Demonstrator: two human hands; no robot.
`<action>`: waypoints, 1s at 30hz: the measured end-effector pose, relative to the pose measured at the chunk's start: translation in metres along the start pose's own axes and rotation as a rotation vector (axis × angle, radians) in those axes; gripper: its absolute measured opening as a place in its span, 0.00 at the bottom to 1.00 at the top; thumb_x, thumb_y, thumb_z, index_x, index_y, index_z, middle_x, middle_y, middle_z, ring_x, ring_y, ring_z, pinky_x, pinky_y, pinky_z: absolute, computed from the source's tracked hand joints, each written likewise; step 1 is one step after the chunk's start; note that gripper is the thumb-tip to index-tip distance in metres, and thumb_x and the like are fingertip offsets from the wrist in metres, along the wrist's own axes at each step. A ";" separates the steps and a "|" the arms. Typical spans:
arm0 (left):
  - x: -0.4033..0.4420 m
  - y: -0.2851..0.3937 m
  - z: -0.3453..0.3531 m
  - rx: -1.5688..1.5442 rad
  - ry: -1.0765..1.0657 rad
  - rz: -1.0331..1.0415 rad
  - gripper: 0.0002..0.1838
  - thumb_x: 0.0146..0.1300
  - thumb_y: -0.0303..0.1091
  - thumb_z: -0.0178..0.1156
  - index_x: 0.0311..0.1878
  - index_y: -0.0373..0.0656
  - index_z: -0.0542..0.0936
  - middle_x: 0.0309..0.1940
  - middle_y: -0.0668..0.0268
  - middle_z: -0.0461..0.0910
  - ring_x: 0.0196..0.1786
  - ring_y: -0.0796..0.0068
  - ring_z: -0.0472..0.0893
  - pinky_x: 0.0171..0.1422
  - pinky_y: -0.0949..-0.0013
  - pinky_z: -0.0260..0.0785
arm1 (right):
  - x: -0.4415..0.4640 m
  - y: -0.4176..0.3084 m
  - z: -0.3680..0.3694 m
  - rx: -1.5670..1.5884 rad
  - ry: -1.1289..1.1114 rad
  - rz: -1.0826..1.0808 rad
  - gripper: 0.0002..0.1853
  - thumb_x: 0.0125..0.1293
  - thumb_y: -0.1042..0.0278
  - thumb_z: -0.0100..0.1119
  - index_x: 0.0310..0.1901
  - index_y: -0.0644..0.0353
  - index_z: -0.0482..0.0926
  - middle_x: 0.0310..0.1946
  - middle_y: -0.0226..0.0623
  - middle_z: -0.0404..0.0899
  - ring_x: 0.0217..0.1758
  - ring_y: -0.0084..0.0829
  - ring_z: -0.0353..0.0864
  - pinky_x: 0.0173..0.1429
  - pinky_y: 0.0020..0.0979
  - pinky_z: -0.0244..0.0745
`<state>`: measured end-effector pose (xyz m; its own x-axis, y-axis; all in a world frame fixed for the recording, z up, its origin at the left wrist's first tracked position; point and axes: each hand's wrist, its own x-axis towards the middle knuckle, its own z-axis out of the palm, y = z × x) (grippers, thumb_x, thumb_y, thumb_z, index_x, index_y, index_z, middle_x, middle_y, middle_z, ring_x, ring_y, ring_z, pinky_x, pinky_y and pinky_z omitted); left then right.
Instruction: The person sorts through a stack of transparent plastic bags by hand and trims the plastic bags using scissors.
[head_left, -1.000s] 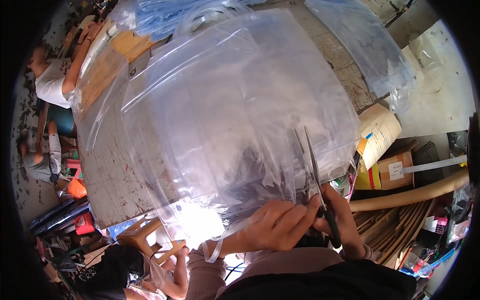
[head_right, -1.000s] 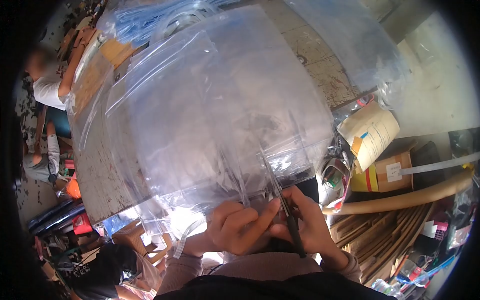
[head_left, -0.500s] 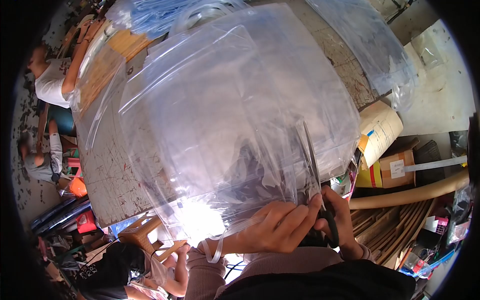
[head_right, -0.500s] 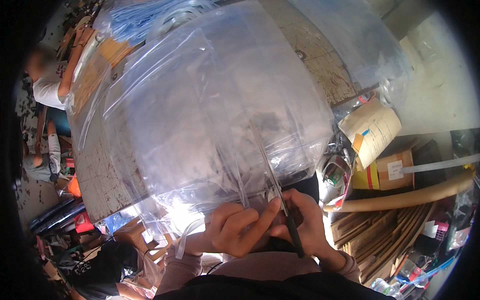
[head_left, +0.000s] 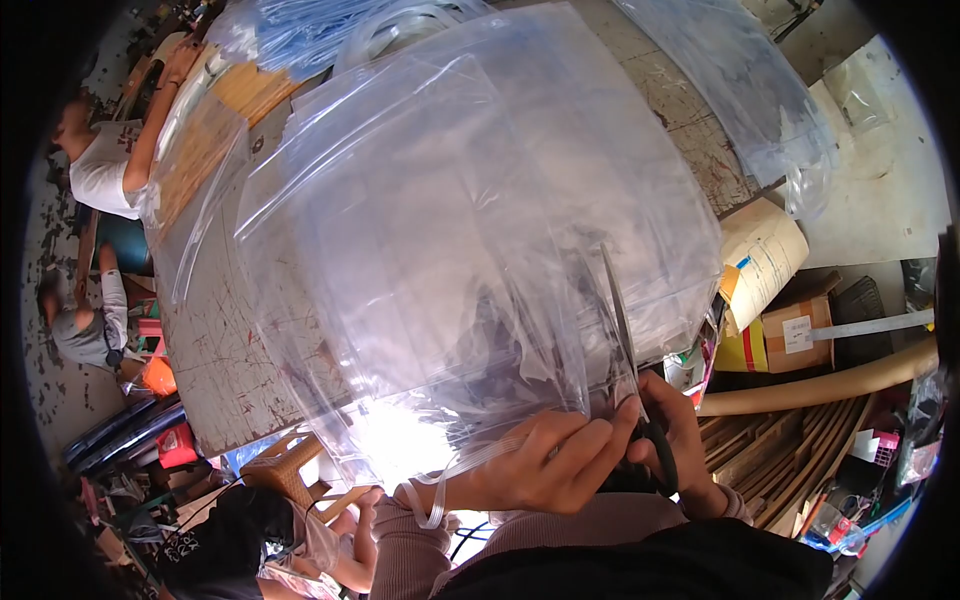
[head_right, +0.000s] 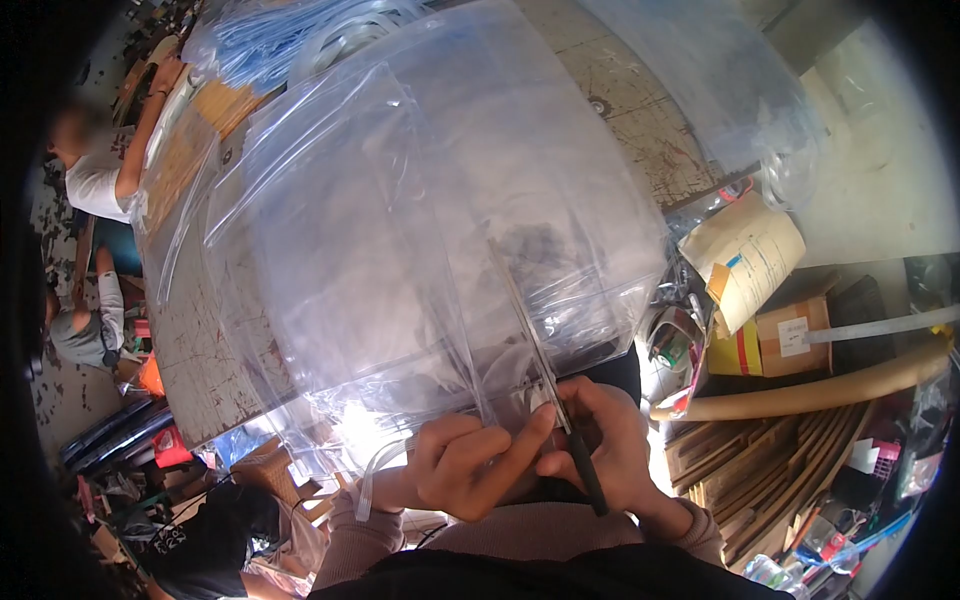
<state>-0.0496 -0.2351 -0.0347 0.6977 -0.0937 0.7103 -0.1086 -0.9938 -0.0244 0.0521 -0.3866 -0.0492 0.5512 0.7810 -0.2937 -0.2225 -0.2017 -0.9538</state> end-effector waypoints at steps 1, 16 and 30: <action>-0.001 0.001 0.000 -0.024 0.007 -0.032 0.21 0.36 0.36 0.65 0.39 0.46 0.86 0.26 0.75 0.61 0.28 0.80 0.64 0.29 0.81 0.59 | -0.001 0.000 -0.002 -0.001 -0.040 0.047 0.36 0.42 0.43 0.74 0.41 0.66 0.72 0.26 0.25 0.73 0.29 0.13 0.70 0.31 0.18 0.66; -0.003 0.006 -0.003 -0.058 0.026 -0.021 0.13 0.63 0.38 0.58 0.39 0.39 0.84 0.29 0.72 0.66 0.33 0.83 0.68 0.28 0.86 0.68 | 0.001 -0.007 -0.002 0.061 -0.054 0.010 0.35 0.45 0.54 0.76 0.49 0.67 0.69 0.30 0.28 0.73 0.34 0.15 0.71 0.35 0.19 0.68; 0.000 0.007 -0.004 -0.016 0.067 -0.011 0.12 0.62 0.38 0.59 0.38 0.39 0.84 0.27 0.73 0.66 0.29 0.85 0.68 0.30 0.85 0.66 | 0.003 -0.008 0.004 0.082 -0.027 -0.009 0.37 0.42 0.45 0.75 0.46 0.67 0.71 0.31 0.29 0.75 0.35 0.16 0.72 0.37 0.20 0.66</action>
<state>-0.0528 -0.2423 -0.0323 0.6502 -0.0777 0.7558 -0.1127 -0.9936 -0.0052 0.0527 -0.3805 -0.0418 0.5314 0.7987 -0.2821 -0.2830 -0.1465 -0.9479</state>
